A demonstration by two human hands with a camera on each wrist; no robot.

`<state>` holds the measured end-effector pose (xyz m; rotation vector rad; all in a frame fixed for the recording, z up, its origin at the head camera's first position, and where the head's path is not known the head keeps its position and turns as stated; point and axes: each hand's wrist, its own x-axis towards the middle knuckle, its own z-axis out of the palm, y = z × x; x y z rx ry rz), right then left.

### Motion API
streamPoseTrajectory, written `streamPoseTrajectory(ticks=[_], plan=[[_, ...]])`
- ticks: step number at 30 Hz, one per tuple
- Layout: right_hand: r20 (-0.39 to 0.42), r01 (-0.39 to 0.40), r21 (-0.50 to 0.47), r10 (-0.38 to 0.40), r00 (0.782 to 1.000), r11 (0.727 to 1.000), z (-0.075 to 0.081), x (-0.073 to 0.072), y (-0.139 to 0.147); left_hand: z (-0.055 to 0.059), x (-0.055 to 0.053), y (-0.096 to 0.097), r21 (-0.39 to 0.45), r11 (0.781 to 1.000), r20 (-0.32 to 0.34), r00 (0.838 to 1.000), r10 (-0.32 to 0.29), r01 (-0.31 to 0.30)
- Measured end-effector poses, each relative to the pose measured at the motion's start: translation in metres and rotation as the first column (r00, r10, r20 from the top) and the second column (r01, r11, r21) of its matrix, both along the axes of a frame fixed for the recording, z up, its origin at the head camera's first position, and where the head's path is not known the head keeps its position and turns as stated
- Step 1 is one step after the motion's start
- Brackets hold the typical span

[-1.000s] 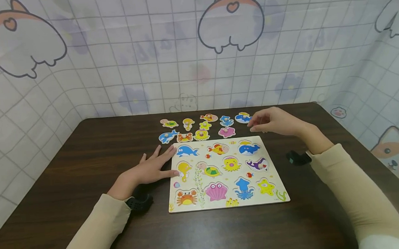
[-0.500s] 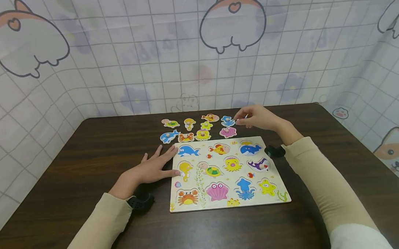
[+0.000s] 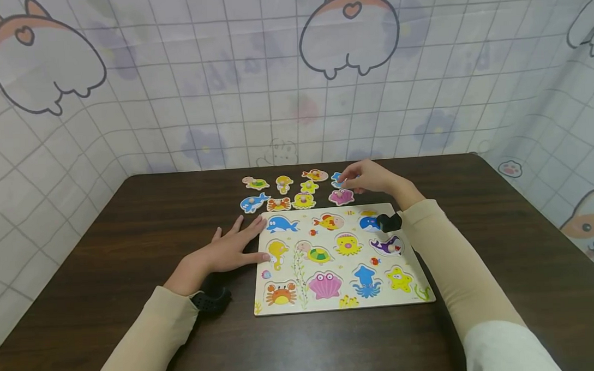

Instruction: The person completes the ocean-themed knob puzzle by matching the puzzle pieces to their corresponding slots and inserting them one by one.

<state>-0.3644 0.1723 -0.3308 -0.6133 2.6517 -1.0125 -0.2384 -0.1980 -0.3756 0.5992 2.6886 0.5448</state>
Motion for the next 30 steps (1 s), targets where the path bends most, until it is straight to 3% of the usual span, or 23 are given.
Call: streamPoseTrajectory(ticks=[14, 21, 30], plan=[[0.115, -0.022, 0.049, 0.016, 0.993, 0.999, -0.013, -0.015, -0.011, -0.003, -0.002, -0.001, -0.002, 1.000, -0.001, 1.000, -0.003, 0.003], [0.158, 0.018, 0.092, -0.032, 0.987, 0.996, -0.014, -0.017, -0.014, -0.002, -0.001, -0.001, 0.007, 1.000, 0.004, 1.000, -0.004, 0.004], [0.140, 0.026, 0.136, -0.045, 0.989, 0.990, -0.014, -0.016, -0.014, 0.000, -0.001, -0.001, 0.009, 1.000, 0.009, 1.000, -0.001, 0.001]])
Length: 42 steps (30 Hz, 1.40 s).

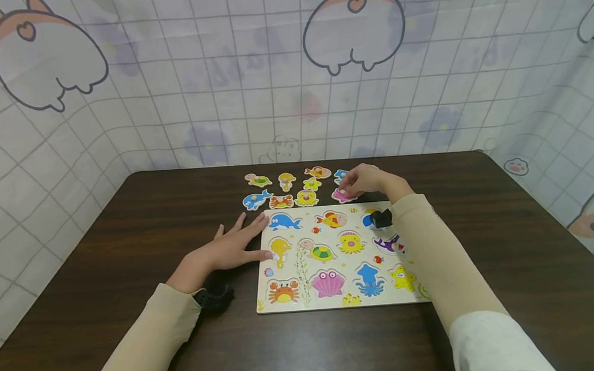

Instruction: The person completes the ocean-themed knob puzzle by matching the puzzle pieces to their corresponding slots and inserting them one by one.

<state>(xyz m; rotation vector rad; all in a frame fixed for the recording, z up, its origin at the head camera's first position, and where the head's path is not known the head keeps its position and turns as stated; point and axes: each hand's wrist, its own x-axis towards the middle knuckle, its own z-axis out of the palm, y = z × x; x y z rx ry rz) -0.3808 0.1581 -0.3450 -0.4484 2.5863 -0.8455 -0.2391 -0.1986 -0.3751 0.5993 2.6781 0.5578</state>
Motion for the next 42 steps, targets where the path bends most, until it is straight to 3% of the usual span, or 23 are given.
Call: streamPoseTrajectory(ticks=[11, 25, 42], plan=[[-0.048, -0.034, 0.050, 0.037, 0.998, 0.998, 0.001, 0.001, -0.003, 0.000, 0.000, 0.001, 0.000, 1.000, -0.002, 1.000, -0.002, 0.002], [-0.051, -0.054, 0.065, 0.057, 0.997, 0.996, -0.005, 0.002, 0.002, -0.003, 0.003, 0.003, 0.011, 1.000, 0.007, 1.000, -0.003, 0.003], [-0.149, -0.106, 0.020, 0.108, 0.983, 0.994, 0.017, 0.015, 0.001, -0.001, 0.000, -0.001, -0.008, 1.000, -0.013, 1.000, -0.005, 0.005]])
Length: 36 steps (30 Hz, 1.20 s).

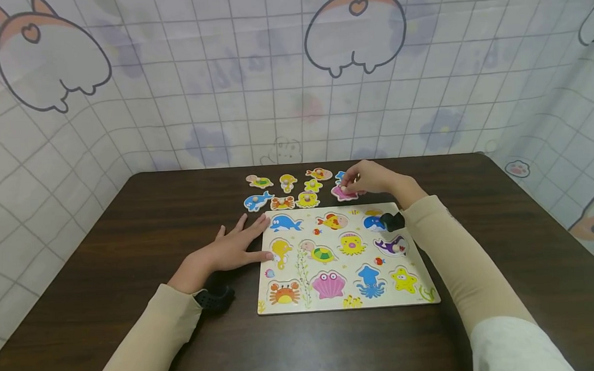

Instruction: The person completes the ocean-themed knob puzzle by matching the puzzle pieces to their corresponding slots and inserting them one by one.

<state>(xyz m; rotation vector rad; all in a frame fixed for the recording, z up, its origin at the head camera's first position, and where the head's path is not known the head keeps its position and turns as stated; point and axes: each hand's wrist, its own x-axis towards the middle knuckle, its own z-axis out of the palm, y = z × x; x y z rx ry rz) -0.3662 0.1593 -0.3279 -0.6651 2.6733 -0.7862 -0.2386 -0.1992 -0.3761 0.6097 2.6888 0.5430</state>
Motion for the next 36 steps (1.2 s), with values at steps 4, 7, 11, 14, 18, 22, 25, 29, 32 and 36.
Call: streamPoseTrajectory(ticks=[4, 7, 11, 14, 18, 22, 25, 29, 32, 36], plan=[[-0.016, 0.009, -0.008, -0.009, 1.000, 1.000, 0.002, 0.005, -0.001, 0.001, 0.001, 0.000, 0.003, 1.000, 0.000, 1.000, 0.001, -0.001], [-0.036, 0.005, -0.011, -0.005, 0.999, 1.000, 0.003, 0.010, -0.003, 0.002, 0.002, 0.000, 0.004, 1.000, 0.000, 1.000, 0.006, -0.006], [-0.064, -0.011, -0.010, 0.010, 0.998, 1.000, 0.006, 0.018, -0.004, 0.001, 0.002, 0.001, 0.000, 1.000, 0.002, 1.000, 0.010, -0.010], [-0.088, -0.025, -0.016, 0.024, 0.996, 1.000, 0.008, 0.026, -0.004, 0.001, 0.002, 0.001, 0.000, 1.000, 0.008, 1.000, 0.011, -0.011], [-0.113, -0.044, -0.032, 0.040, 0.993, 0.999, 0.010, 0.036, -0.003, 0.002, 0.002, 0.001, 0.005, 1.000, 0.012, 1.000, 0.008, -0.008], [-0.121, -0.067, -0.045, 0.061, 0.991, 0.997, 0.010, 0.046, -0.002, 0.002, 0.001, 0.001, 0.002, 1.000, 0.007, 1.000, 0.005, -0.005], [-0.104, -0.086, -0.046, 0.081, 0.991, 0.995, 0.012, 0.054, -0.002, 0.002, -0.001, 0.000, -0.005, 1.000, 0.006, 1.000, 0.006, -0.006], [-0.074, -0.104, -0.048, 0.100, 0.992, 0.993, 0.015, 0.065, -0.003, 0.001, -0.001, 0.001, -0.003, 1.000, 0.006, 1.000, 0.006, -0.006], [-0.080, -0.123, -0.051, 0.119, 0.990, 0.991, 0.015, 0.072, -0.004, 0.002, -0.001, 0.001, 0.000, 1.000, 0.006, 1.000, 0.006, -0.006], [-0.096, -0.149, -0.049, 0.144, 0.985, 0.988, 0.013, 0.080, -0.005, 0.001, 0.000, 0.001, -0.010, 1.000, 0.007, 1.000, 0.009, -0.009]])
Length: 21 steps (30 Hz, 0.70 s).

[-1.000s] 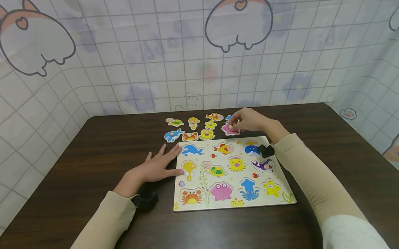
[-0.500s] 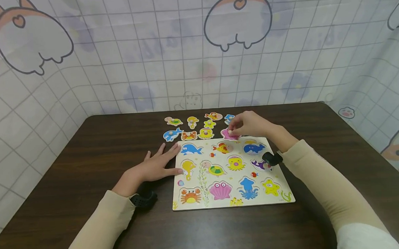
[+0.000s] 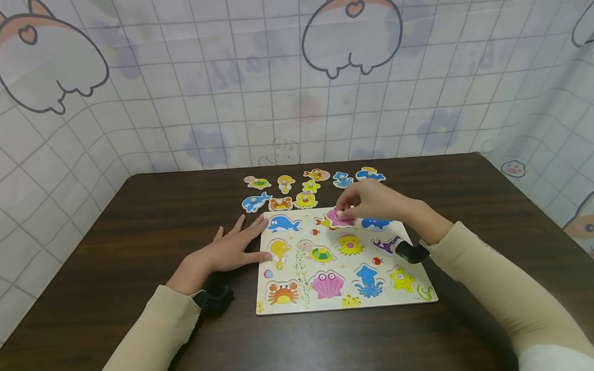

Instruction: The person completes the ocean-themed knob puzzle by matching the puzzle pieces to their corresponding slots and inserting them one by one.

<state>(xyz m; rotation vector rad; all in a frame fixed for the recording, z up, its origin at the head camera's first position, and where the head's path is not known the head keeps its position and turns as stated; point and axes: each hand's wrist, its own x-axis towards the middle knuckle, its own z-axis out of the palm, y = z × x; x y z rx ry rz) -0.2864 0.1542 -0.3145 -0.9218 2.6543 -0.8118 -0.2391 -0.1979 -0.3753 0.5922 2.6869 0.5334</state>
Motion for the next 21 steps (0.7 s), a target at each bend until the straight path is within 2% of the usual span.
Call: streamPoseTrajectory(ticks=[14, 21], plan=[[-0.044, -0.117, -0.009, 0.116, 0.992, 0.993, -0.003, 0.036, -0.005, 0.000, 0.002, 0.000, 0.011, 1.000, 0.017, 1.000, -0.014, 0.014], [-0.002, -0.150, 0.024, 0.150, 0.989, 0.988, -0.006, 0.053, -0.011, 0.004, 0.004, -0.003, 0.013, 1.000, 0.031, 0.999, -0.014, 0.014]])
